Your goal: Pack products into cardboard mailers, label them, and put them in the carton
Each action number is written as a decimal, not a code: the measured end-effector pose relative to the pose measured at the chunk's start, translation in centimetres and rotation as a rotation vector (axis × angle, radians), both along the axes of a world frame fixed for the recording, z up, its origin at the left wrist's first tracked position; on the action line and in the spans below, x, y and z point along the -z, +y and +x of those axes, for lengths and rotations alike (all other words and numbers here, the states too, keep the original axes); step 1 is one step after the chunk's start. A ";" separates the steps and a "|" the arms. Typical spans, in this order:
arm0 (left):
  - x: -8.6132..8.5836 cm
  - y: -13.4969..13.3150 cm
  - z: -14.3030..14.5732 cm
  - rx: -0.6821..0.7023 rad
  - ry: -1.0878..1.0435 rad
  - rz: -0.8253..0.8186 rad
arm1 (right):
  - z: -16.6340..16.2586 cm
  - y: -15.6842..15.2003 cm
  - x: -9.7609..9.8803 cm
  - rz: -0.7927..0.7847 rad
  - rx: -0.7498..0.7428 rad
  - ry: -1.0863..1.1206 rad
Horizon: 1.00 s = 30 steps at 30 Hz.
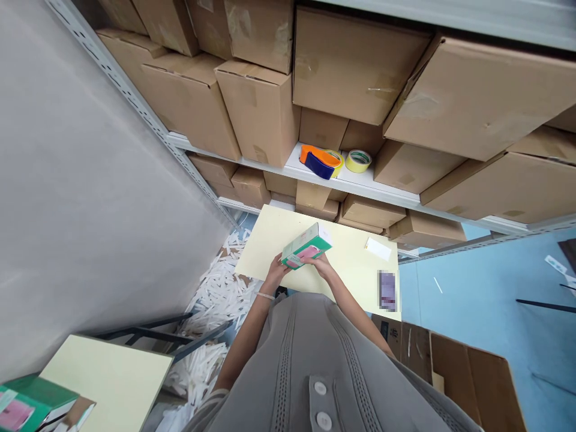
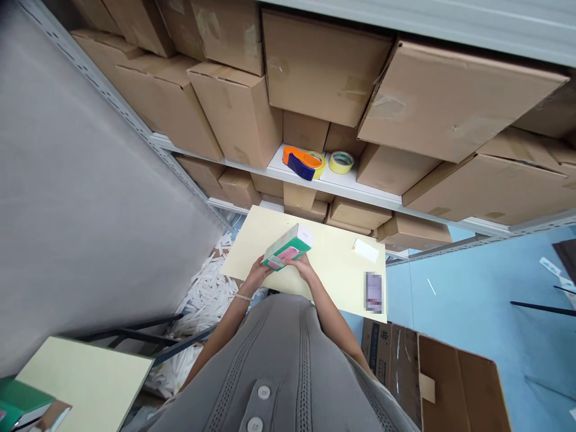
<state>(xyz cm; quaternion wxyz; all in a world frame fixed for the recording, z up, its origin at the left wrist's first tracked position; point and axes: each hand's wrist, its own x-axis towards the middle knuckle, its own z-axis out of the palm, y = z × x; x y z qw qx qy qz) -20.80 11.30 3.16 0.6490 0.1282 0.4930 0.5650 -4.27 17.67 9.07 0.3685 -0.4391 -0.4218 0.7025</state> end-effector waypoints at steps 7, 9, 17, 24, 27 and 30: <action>0.6 0.3 -0.5 -0.025 -0.161 -0.094 | -0.2 -0.8 1.2 0.101 0.018 -0.147; 0.6 0.3 -0.6 -0.041 -0.234 -0.152 | -0.3 -0.6 1.7 0.117 0.023 -0.179; 1.4 0.0 -1.2 -0.081 -0.259 -0.244 | -2.1 0.0 2.8 0.158 -0.055 -0.223; 1.6 4.3 -5.3 -0.122 -0.149 -0.168 | -7.0 4.0 2.5 0.124 -0.030 -0.203; 1.8 7.5 -8.3 -0.150 -0.104 -0.100 | -10.6 7.0 2.4 0.133 0.007 -0.200; 3.0 10.6 -11.2 -0.176 -0.073 -0.091 | -14.3 9.8 2.5 0.156 0.018 -0.184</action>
